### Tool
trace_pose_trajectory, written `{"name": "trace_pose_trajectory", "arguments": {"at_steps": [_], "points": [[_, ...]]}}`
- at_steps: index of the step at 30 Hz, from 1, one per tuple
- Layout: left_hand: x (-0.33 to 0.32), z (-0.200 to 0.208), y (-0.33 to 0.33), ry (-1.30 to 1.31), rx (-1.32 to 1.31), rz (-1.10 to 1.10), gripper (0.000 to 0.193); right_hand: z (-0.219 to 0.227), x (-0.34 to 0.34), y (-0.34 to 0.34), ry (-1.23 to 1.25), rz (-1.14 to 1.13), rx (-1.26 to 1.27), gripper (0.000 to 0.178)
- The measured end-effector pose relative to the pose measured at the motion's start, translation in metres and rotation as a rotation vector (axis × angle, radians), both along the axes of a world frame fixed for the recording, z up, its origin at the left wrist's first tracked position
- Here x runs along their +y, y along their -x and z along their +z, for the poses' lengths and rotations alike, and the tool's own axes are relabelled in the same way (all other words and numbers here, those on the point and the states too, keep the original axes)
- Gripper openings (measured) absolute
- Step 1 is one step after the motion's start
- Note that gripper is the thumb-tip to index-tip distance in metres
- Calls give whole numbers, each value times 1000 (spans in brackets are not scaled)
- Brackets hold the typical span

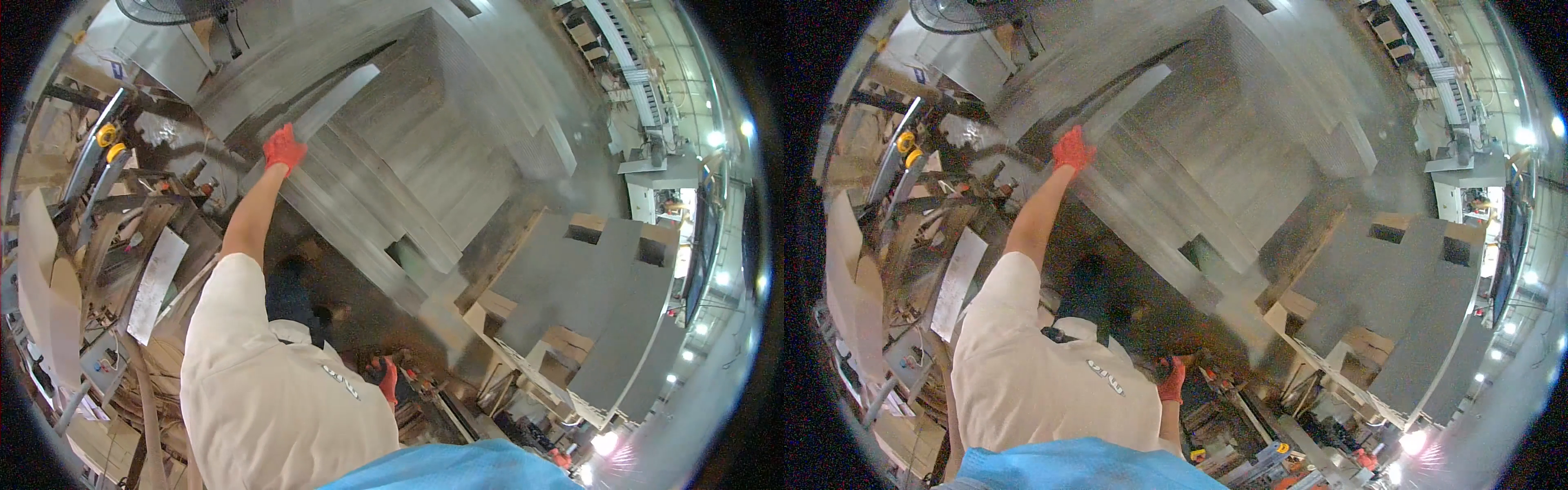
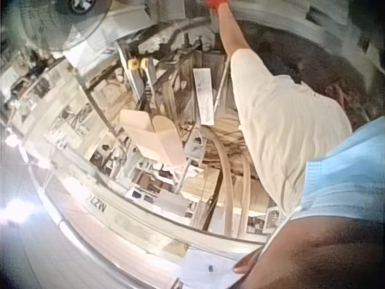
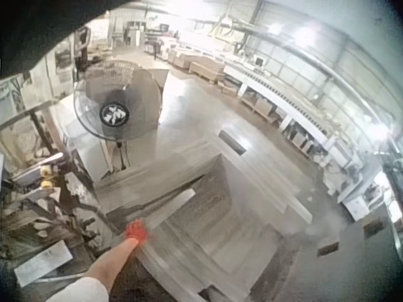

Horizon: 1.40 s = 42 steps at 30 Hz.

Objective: The person repeatedly picks up long, thin wooden planks from a stack and places them onto a machine's feed table. After several cycles, the person moves to a large stack of planks and adjusts the alignment of the top pieces. The person then returns to the machine to continue feeding planks one by one.

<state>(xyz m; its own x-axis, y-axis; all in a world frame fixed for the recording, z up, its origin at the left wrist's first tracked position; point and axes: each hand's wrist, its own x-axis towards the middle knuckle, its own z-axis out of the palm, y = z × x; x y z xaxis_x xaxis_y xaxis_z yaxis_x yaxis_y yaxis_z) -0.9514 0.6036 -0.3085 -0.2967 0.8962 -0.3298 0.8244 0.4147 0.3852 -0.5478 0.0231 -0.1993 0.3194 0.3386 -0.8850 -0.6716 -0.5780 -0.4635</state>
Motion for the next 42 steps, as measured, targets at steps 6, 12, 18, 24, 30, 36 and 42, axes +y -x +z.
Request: {"name": "trace_pose_trajectory", "arguments": {"at_steps": [6, 12, 18, 24, 30, 36, 42], "points": [[44, -29, 7, 16, 240, 119, 81, -6, -43, -39, 220, 112, -132, 28], [-9, -98, -3, -83, 291, 751, 92, 0, -45, 8, 142, 120, -349, 14], [-27, -170, 50, 102, -20, 1020, 90, 18, -35, 48, 279, 30, -220, 21], [-23, -197, 73, 32, -263, 770, 70, -5, -78, 41, 293, 103, -174, 21], [-76, -122, -6, -113, -1116, 908, 43, -8, -60, 72, 338, 63, -335, 17], [-146, -15, -225, 451, -1890, 49, 37, 112, 22, -41, 97, 381, -1179, 43], [-294, 461, -371, 567, -2019, -1061, 44, 363, 59, -148, -115, 138, -1731, 44]]}}
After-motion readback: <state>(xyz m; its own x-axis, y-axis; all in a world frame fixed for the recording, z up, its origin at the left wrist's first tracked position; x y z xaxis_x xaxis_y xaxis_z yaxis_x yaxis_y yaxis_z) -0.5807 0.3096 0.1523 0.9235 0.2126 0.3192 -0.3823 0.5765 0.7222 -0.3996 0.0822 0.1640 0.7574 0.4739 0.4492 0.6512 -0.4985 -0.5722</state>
